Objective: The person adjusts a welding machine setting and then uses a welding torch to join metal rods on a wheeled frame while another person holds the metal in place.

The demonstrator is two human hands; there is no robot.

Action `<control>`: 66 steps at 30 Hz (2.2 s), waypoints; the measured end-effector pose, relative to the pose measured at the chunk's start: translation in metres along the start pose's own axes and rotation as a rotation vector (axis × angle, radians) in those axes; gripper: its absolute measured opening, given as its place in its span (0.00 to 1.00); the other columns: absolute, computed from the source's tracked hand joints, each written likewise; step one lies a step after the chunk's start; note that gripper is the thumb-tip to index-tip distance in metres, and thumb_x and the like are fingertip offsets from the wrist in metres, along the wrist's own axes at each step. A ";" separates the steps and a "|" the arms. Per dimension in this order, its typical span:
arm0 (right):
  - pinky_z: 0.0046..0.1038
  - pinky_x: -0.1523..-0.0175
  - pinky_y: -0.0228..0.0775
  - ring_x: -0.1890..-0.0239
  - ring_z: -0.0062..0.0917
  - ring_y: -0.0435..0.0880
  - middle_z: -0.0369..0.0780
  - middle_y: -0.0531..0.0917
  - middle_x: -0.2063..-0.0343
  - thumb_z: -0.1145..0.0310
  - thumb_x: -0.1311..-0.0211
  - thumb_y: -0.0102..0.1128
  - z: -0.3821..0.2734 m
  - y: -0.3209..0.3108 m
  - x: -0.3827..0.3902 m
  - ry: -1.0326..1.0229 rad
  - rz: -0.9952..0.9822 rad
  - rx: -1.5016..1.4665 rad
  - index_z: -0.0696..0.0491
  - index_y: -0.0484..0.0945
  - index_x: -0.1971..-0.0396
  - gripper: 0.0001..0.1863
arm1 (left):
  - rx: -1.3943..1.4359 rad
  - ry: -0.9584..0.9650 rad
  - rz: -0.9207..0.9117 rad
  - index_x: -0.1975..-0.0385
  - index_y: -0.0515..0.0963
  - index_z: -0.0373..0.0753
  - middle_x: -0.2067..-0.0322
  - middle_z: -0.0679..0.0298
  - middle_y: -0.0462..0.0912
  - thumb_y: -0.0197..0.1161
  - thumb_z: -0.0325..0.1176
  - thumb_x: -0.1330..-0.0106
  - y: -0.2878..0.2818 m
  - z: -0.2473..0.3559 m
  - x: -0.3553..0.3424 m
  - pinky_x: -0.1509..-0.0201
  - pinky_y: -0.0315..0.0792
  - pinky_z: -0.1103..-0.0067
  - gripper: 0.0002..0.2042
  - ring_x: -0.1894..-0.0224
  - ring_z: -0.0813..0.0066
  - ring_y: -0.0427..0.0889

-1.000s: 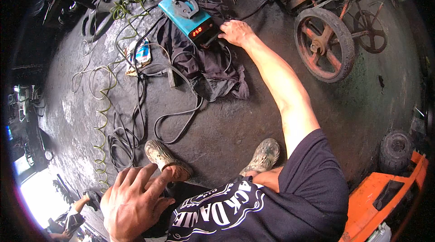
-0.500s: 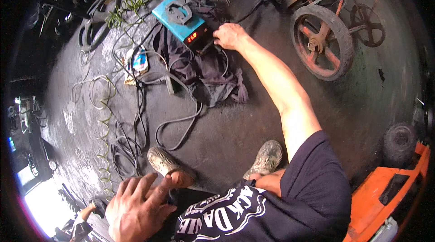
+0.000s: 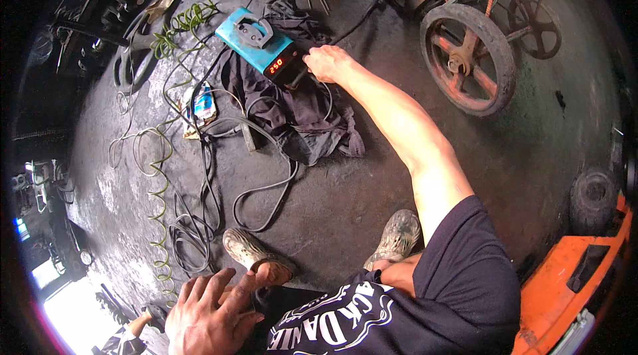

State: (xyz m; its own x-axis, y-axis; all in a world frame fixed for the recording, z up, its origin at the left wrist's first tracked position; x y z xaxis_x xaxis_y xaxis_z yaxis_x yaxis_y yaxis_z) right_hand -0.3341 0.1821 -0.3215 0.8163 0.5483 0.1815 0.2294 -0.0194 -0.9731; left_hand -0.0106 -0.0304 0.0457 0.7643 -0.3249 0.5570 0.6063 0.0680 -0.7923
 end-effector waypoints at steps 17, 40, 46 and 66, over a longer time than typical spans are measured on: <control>0.44 0.48 0.78 0.51 0.45 0.82 0.45 0.81 0.55 0.52 0.38 0.63 -0.001 -0.003 -0.002 0.001 0.041 -0.088 0.51 0.81 0.54 0.20 | -0.025 -0.022 -0.033 0.44 0.77 0.44 0.48 0.51 0.79 0.69 0.37 0.48 0.004 -0.004 0.002 0.45 0.71 0.60 0.28 0.50 0.50 0.78; 0.43 0.48 0.78 0.50 0.43 0.84 0.43 0.84 0.55 0.52 0.37 0.63 0.012 -0.003 0.006 -0.010 0.129 -0.097 0.50 0.83 0.57 0.18 | 0.018 0.000 -0.018 0.42 0.76 0.42 0.46 0.50 0.78 0.72 0.35 0.48 0.020 -0.024 -0.006 0.48 0.74 0.59 0.30 0.49 0.48 0.79; 0.43 0.47 0.78 0.49 0.43 0.83 0.44 0.83 0.54 0.52 0.35 0.61 0.007 -0.005 0.007 -0.012 0.135 -0.103 0.50 0.82 0.55 0.18 | 0.014 -0.006 -0.029 0.43 0.76 0.42 0.47 0.51 0.79 0.72 0.35 0.50 0.019 -0.024 -0.007 0.48 0.74 0.59 0.29 0.50 0.49 0.79; 0.41 0.46 0.76 0.50 0.42 0.82 0.42 0.81 0.56 0.53 0.36 0.61 0.016 0.007 0.008 -0.032 0.166 -0.161 0.52 0.80 0.56 0.19 | 0.013 -0.005 -0.043 0.48 0.78 0.42 0.50 0.52 0.79 0.72 0.36 0.54 0.011 -0.002 -0.025 0.47 0.72 0.60 0.28 0.51 0.51 0.80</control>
State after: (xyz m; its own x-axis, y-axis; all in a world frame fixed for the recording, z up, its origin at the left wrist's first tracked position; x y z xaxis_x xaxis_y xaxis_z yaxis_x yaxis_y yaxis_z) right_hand -0.3347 0.1999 -0.3288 0.8335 0.5524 0.0135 0.1767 -0.2434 -0.9537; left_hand -0.0235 -0.0237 0.0221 0.7388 -0.3227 0.5916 0.6412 0.0663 -0.7645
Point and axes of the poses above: each hand's wrist, its own x-axis away from the middle knuckle, its own y-axis out of the palm, z = x × y, the point moved 2 cm from there along -x, towards the middle knuckle
